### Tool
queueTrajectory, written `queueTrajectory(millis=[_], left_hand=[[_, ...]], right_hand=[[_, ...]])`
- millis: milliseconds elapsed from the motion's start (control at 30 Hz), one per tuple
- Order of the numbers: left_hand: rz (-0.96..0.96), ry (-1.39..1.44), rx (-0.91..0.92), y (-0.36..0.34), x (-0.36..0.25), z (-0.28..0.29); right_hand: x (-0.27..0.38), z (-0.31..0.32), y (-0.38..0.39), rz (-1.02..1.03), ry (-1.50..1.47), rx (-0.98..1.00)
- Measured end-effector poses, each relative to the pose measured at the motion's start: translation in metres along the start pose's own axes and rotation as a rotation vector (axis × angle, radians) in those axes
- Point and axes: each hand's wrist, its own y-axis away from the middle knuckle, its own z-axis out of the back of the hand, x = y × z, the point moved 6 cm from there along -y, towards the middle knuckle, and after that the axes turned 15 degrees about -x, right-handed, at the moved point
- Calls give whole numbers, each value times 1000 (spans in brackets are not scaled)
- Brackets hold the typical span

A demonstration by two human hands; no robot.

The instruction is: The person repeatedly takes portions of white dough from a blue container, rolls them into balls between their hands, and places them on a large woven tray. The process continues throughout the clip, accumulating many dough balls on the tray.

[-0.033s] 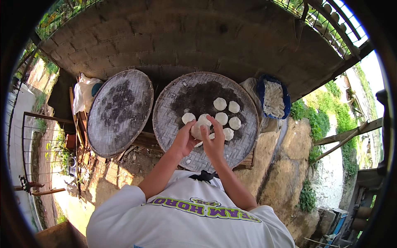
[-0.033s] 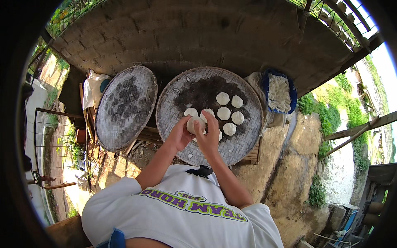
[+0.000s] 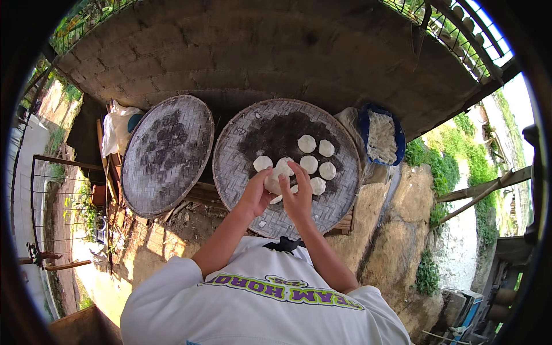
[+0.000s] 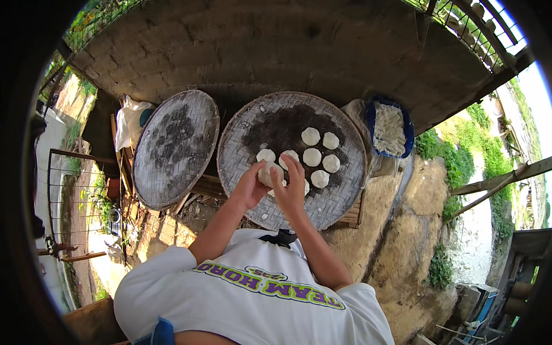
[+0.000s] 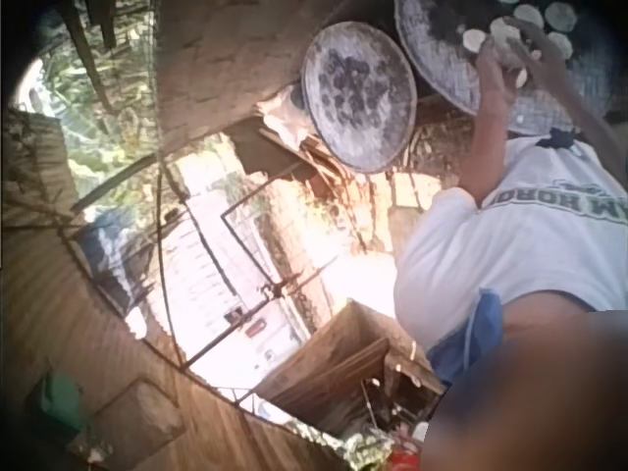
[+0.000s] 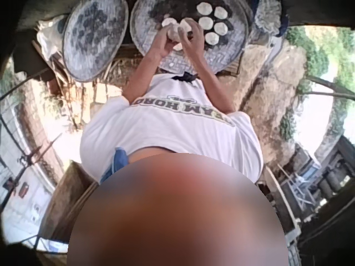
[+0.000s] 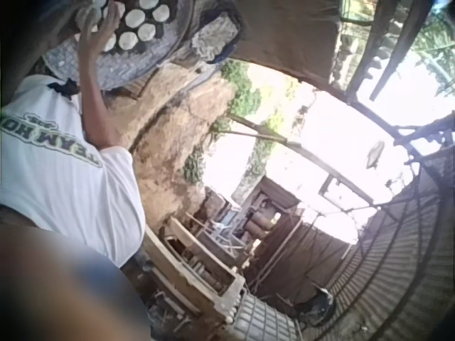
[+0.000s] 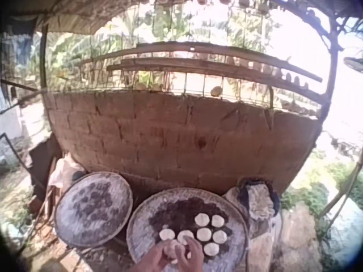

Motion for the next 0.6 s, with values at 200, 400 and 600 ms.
queueTrajectory(millis=[200, 400, 600], left_hand=[[-185, -291, -19, -81, -4, -6], [-276, -654, -102, -212, 4, -29], [-346, -794, -124, -318, -2, -40]], right_hand=[[-102, -37, 13, -678, -407, 213], [-226, -99, -20, -1232, -484, 67], [-302, -147, -74, -1047, -262, 146]])
